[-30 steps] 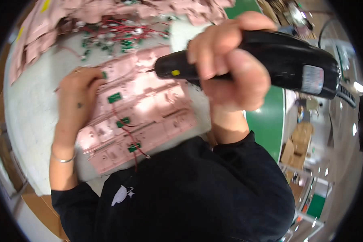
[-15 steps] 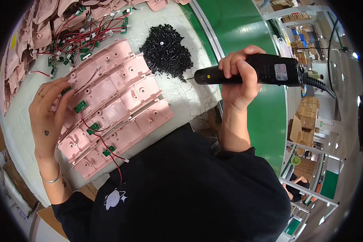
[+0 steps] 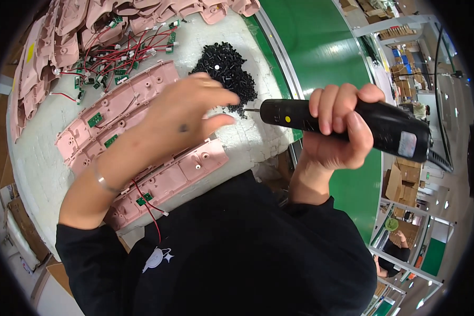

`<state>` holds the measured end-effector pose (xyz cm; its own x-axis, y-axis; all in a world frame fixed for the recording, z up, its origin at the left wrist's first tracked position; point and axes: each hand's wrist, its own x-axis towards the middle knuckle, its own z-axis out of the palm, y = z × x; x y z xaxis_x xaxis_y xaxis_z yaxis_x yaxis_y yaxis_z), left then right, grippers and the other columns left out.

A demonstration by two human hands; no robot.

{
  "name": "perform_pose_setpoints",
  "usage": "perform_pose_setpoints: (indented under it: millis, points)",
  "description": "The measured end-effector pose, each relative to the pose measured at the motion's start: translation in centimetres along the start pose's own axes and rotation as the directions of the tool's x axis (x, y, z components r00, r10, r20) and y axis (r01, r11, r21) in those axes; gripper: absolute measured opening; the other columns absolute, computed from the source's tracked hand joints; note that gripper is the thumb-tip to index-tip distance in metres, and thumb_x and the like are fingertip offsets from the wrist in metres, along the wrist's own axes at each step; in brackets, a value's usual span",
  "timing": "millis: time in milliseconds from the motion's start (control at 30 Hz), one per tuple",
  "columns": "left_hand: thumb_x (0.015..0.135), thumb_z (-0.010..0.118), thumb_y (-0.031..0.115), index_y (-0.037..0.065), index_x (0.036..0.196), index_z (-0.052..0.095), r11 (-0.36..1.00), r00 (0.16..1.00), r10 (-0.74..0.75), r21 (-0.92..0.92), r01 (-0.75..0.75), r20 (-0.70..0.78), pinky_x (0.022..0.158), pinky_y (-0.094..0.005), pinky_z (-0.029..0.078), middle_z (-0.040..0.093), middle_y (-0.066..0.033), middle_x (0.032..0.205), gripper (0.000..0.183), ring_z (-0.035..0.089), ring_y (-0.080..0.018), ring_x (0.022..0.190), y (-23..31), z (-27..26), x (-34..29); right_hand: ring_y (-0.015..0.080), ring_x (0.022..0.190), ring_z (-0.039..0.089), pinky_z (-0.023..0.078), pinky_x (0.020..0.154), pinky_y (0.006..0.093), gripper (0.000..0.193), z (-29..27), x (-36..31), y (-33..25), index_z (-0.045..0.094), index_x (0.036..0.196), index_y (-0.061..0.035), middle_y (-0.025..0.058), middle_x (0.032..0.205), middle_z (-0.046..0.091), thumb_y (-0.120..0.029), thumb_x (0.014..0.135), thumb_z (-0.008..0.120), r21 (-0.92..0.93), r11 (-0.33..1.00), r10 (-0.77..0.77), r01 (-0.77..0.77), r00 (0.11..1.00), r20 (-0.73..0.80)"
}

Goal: Assemble electronic components by securing circuit boards into plastic housings using an electric screwdriver.

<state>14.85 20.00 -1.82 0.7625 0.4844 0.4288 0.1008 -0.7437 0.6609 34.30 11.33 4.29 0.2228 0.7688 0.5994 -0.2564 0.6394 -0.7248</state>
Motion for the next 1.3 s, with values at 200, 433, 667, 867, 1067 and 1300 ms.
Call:
perform_pose_setpoints:
  millis: [200,433,667,867,1067,1300]
  points:
    - [0.075,0.073,0.009,-0.001,0.085,0.067,0.986,0.988,0.15,-0.064,-0.151,-0.023,0.066,-0.0356,0.049,0.065,-0.0119,0.075,0.016,0.061,-0.0252,0.067,-1.2,1.5,2.0,0.0089,0.053,0.041,0.038,0.06,0.0283,0.031,0.7,0.9,-1.4,0.051,0.112,-0.0074,-0.0026,0.063,0.043,-0.01,0.081,0.049,0.024,0.998,-0.058,0.055,0.991,0.119]
    - [0.09,0.066,0.016,0.003,0.095,0.066,-0.082,0.706,-0.594,-0.903,0.422,0.384,0.075,-0.0227,0.056,0.066,-0.0042,0.087,0.015,0.063,-0.0105,0.078,0.5,-0.6,-0.5,0.0081,0.054,0.048,0.041,0.062,0.0253,0.031,2.4,1.4,-2.1,0.052,0.108,-0.0057,-0.0033,0.064,0.05,-0.009,0.077,0.056,0.199,0.969,-0.165,0.145,0.983,0.084]
    - [0.093,0.061,0.019,0.005,0.097,0.063,-0.362,0.774,-0.537,-0.92,0.148,0.336,0.076,-0.0225,0.055,0.064,-0.0035,0.087,0.015,0.062,-0.0105,0.08,1.7,-0.8,-2.3,0.0062,0.052,0.05,0.043,0.06,0.0228,0.031,4.7,2.0,-1.3,0.053,0.105,-0.0071,-0.0057,0.062,0.053,-0.009,0.074,0.058,0.225,0.959,-0.2,0.17,0.973,0.114]
    - [0.093,0.062,0.023,0.006,0.093,0.062,-0.373,0.764,-0.563,-0.922,0.104,0.314,0.072,-0.0202,0.054,0.063,-0.0017,0.085,0.017,0.06,-0.0081,0.077,2.3,-1.0,-2.9,0.0058,0.047,0.05,0.043,0.054,0.02,0.026,7.0,1.5,-0.8,0.054,0.097,-0.0101,-0.0064,0.058,0.052,-0.01,0.072,0.061,0.222,0.935,-0.303,0.277,0.948,0.093]
    - [0.094,0.061,0.029,0.01,0.087,0.06,-0.268,0.763,-0.576,-0.95,0.161,0.292,0.068,-0.0214,0.05,0.062,0.0016,0.084,0.02,0.058,-0.0061,0.076,3.4,-1.8,-3.8,0.0055,0.048,0.052,0.044,0.052,0.0181,0.028,8.9,1.1,0.8,0.054,0.097,-0.0104,-0.0056,0.057,0.052,-0.01,0.071,0.063,0.225,0.944,-0.289,0.239,0.931,0.223]
    - [0.092,0.062,0.032,0.014,0.094,0.062,-0.296,0.702,-0.669,-0.954,0.049,0.244,0.069,-0.02,0.045,0.06,0.0051,0.087,0.018,0.056,-0.0047,0.083,3.4,-3.6,-6.2,0.009,0.051,0.056,0.05,0.051,0.0215,0.037,10.3,1.9,1.2,0.046,0.112,-0.0111,-0.002,0.065,0.059,-0.009,0.081,0.065,0.261,0.935,-0.316,0.238,0.895,0.314]
